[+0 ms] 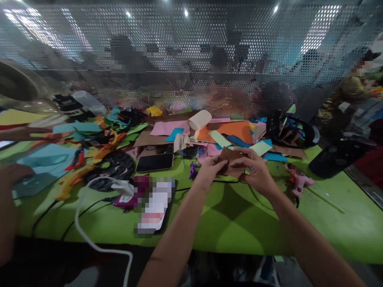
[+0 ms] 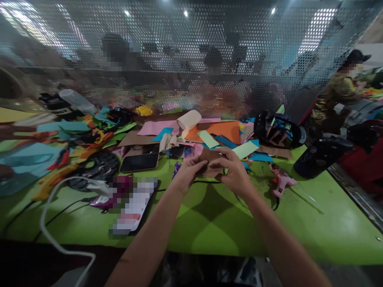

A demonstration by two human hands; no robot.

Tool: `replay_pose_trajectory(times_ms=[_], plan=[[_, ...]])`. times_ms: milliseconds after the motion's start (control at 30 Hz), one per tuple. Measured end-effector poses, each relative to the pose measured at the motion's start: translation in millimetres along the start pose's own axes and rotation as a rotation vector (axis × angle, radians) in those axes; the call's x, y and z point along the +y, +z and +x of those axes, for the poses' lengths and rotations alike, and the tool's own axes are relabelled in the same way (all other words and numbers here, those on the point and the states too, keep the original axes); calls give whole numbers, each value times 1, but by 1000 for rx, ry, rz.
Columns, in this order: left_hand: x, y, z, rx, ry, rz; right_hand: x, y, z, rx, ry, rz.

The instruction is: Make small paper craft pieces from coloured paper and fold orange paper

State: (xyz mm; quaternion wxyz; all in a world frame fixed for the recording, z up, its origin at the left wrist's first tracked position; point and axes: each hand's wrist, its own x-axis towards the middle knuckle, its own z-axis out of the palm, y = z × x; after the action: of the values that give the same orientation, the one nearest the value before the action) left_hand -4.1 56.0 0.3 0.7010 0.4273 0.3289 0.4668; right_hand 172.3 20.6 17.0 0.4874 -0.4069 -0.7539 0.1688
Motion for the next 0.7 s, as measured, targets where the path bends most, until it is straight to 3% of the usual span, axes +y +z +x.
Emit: replay_pose_trajectory(times_ms=[100,267,400,700], plan=[[1,-1,1,-17,13,-3,2,-1,0,-10,-28,-27],[-2,0,4,-34,88,105,4,-3,0,3,73,65],[-5,0,5,-35,51,104,6,-4,0,46,129,90],[-2,0,2,-18,4,29,10,-3,1,30,-38,-122]])
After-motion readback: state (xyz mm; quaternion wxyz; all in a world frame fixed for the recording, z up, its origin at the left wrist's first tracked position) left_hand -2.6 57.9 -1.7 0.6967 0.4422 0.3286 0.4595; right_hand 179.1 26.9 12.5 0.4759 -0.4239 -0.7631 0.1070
